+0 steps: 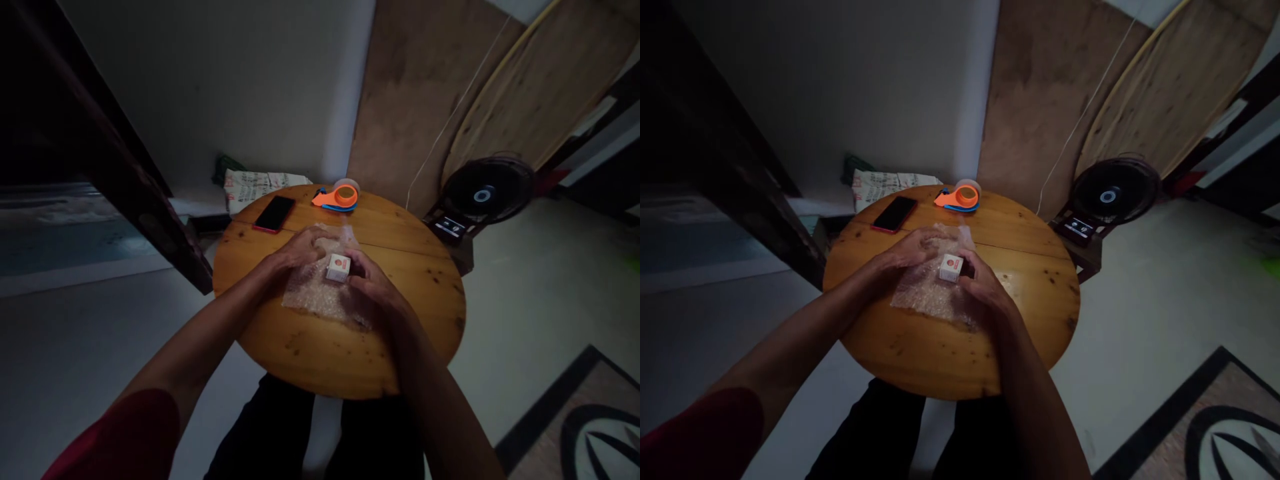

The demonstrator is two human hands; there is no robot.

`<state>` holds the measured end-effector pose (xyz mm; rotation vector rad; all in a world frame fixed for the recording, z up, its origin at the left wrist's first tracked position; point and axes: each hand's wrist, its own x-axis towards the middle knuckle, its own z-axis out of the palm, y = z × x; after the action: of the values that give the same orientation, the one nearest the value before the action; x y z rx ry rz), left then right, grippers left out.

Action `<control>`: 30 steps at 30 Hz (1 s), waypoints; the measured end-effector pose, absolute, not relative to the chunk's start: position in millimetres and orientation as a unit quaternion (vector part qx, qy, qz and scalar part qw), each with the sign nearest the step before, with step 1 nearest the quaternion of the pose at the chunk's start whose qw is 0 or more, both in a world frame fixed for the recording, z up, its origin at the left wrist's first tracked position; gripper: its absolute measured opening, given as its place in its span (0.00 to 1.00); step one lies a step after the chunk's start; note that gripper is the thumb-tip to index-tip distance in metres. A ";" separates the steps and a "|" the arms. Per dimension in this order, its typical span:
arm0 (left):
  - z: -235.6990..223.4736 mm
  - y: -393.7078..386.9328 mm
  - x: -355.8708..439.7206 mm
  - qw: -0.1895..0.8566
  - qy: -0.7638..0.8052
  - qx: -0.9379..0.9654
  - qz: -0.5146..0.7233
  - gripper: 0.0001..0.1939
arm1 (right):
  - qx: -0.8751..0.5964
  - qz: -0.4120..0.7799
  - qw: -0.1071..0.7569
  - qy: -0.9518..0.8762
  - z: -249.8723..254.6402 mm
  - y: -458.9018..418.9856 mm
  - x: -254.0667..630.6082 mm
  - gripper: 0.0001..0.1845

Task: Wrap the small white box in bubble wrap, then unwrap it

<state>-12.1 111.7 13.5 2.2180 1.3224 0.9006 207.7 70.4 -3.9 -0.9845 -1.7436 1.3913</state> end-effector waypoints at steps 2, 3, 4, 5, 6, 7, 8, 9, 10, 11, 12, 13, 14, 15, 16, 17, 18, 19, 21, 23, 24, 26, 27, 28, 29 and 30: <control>23.6 99.6 -13.9 0.185 0.468 0.806 0.311 0.22 | -0.369 0.553 0.357 -0.656 0.5 69.4 207.0 0.31; 28.8 89.8 -14.7 0.168 0.472 0.809 0.307 0.21 | -0.368 0.557 0.364 -0.649 1.9 69.3 206.9 0.30; 33.4 77.6 -15.1 0.144 0.473 0.815 0.303 0.19 | -0.368 0.560 0.372 -0.643 2.7 69.7 206.9 0.29; 37.1 63.5 -15.1 0.120 0.461 0.829 0.292 0.17 | -0.370 0.559 0.382 -0.636 2.9 70.4 207.1 0.28; 39.6 48.3 -14.5 0.104 0.443 0.849 0.270 0.15 | -0.373 0.555 0.395 -0.630 2.5 71.4 207.4 0.27; 40.8 32.9 -13.5 0.090 0.425 0.867 0.244 0.14 | -0.379 0.548 0.410 -0.623 1.8 72.6 207.8 0.25; 40.8 18.4 -12.1 0.079 0.408 0.885 0.209 0.13 | -0.385 0.540 0.425 -0.616 0.7 74.0 208.1 0.23; 39.7 5.8 -10.4 0.061 0.404 0.892 0.191 0.14 | -0.391 0.535 0.438 -0.608 -0.7 75.6 208.5 0.21; 37.9 -4.3 -8.5 0.042 0.401 0.899 0.171 0.13 | -0.398 0.532 0.448 -0.599 -2.2 77.1 208.8 0.19; 35.6 -11.7 -6.4 0.024 0.398 0.904 0.154 0.12 | -0.404 0.531 0.454 -0.591 -3.9 78.7 209.1 0.18; 33.0 -16.4 -4.2 0.009 0.398 0.907 0.140 0.11 | -0.409 0.533 0.456 -0.584 -5.6 80.2 209.4 0.18; 30.4 -18.9 -1.8 -0.006 0.398 0.908 0.129 0.10 | -0.413 0.536 0.457 -0.577 -7.5 81.8 209.7 0.18; 27.8 -19.6 0.8 -0.019 0.400 0.909 0.120 0.08 | -0.416 0.539 0.458 -0.571 -9.4 83.3 210.0 0.18; 25.1 -19.2 3.5 -0.031 0.402 0.908 0.113 0.07 | -0.419 0.541 0.459 -0.566 -11.3 84.8 210.2 0.19; 22.4 -18.4 6.4 -0.042 0.403 0.908 0.107 0.06 | -0.419 0.544 0.462 -0.562 -13.3 86.2 210.5 0.19; 19.6 -17.6 9.2 -0.051 0.403 0.908 0.101 0.05 | -0.419 0.546 0.464 -0.558 -15.2 87.6 210.8 0.19; 16.9 -17.1 11.9 -0.058 0.401 0.909 0.095 0.06 | -0.417 0.548 0.468 -0.553 -17.0 88.9 211.0 0.19; 14.3 -17.2 14.3 -0.064 0.400 0.910 0.089 0.07 | -0.415 0.550 0.473 -0.549 -18.6 90.0 211.2 0.18; 10.8 -18.3 17.7 -0.072 0.404 0.908 0.087 0.08 | -0.411 0.554 0.483 -0.539 -20.7 91.5 211.2 0.17; 10.9 -19.1 18.8 -0.070 0.418 0.900 0.101 0.07 | -0.413 0.558 0.493 -0.524 -20.9 91.9 210.8 0.16; 12.8 -18.5 18.7 -0.063 0.426 0.895 0.115 0.07 | -0.414 0.561 0.498 -0.516 -20.3 91.7 210.5 0.16; 19.8 -14.0 17.7 -0.046 0.445 0.881 0.154 0.06 | -0.412 0.570 0.502 -0.503 -17.9 91.0 210.2 0.17; 24.4 -9.7 17.1 -0.038 0.456 0.872 0.174 0.06 | -0.409 0.579 0.501 -0.497 -16.3 90.6 210.4 0.18; 29.3 -4.2 16.7 -0.030 0.467 0.862 0.195 0.06 | -0.405 0.589 0.497 -0.492 -14.6 90.3 210.8 0.19; 33.9 2.6 16.5 -0.021 0.477 0.852 0.213 0.06 | -0.401 0.596 0.493 -0.491 -12.9 89.9 211.4 0.20; 37.9 10.3 16.5 -0.013 0.489 0.841 0.231 0.07 | -0.397 0.599 0.492 -0.493 -11.3 89.5 212.4 0.21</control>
<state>16.5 10.3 37.9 2.6633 1.5500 0.7329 212.4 89.5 -11.3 -0.9627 -1.1960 1.4529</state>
